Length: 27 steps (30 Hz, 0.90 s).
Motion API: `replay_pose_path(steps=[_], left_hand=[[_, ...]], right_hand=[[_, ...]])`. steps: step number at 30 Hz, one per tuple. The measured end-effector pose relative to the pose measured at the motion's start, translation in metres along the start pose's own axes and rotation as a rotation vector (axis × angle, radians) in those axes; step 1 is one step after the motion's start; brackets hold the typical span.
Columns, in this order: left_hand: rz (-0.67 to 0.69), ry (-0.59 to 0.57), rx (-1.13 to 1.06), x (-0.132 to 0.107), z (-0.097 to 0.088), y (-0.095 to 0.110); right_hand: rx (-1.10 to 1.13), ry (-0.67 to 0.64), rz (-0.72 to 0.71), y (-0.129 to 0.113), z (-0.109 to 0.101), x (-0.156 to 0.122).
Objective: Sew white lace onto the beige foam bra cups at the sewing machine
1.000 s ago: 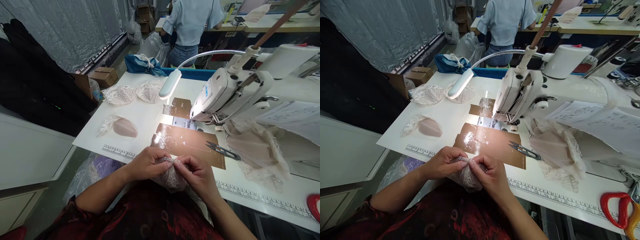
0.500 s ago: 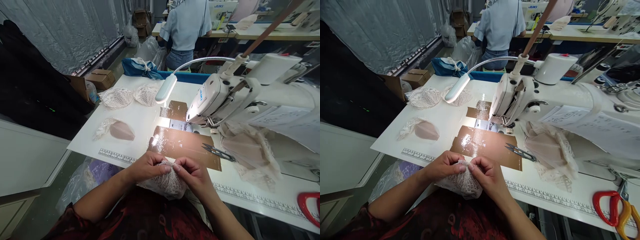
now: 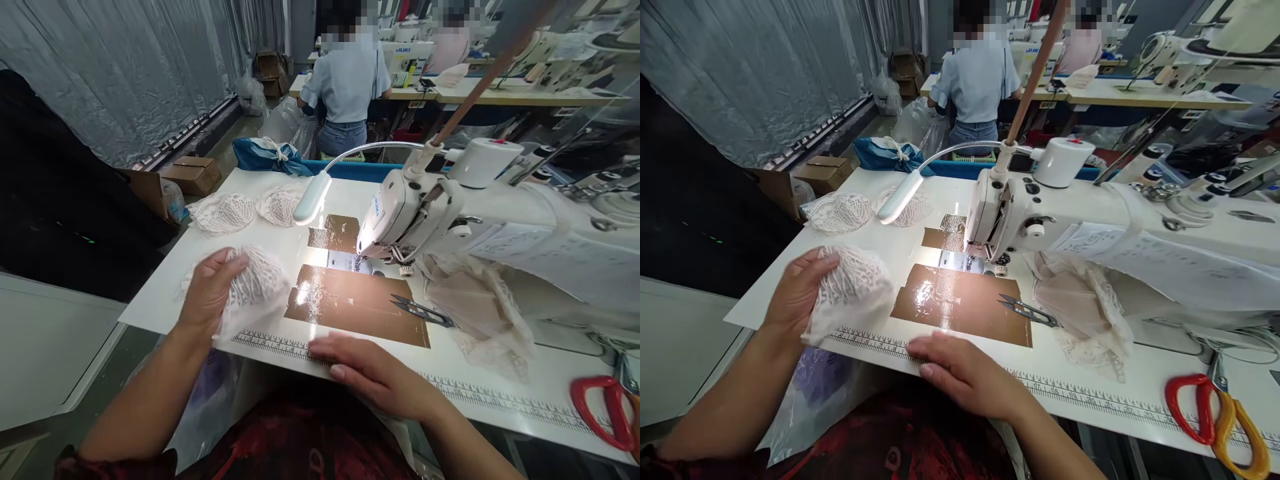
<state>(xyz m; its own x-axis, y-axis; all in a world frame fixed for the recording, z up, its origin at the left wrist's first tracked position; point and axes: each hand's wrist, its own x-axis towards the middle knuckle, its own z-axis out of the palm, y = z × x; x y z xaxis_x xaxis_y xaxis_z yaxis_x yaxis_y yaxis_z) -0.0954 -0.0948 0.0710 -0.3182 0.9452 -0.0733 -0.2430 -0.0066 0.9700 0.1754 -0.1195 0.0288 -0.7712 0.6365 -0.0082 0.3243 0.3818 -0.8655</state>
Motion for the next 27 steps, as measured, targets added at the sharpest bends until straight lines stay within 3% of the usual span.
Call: replay_pose_path(steps=[3,5,8,12,16,22,27], left_hand=[[0.389,-0.021,0.451,0.019,0.018,-0.005],[0.555,-0.187,0.741,0.027,0.043,-0.022],[0.582,-0.526,0.887,0.028,0.086,-0.061],[0.531,-0.642,0.876,0.007,0.120,-0.103],[0.617,-0.728,0.923,-0.007,0.117,-0.101],[0.646,-0.893,1.068,0.016,0.099,-0.077],[0.881,-0.925,1.157,0.035,0.096,-0.100]], right_hand=[[0.190,0.053,0.085,-0.009,-0.005,-0.008],[0.213,0.142,0.147,-0.003,-0.016,-0.010],[0.196,0.244,0.234,0.014,-0.038,-0.009],[0.001,0.385,0.373,0.029,-0.061,-0.003],[-0.302,0.379,0.242,0.038,-0.059,0.010],[-0.682,0.271,0.243,0.046,-0.037,0.021],[-0.797,0.263,0.334,0.045,-0.037,0.024]])
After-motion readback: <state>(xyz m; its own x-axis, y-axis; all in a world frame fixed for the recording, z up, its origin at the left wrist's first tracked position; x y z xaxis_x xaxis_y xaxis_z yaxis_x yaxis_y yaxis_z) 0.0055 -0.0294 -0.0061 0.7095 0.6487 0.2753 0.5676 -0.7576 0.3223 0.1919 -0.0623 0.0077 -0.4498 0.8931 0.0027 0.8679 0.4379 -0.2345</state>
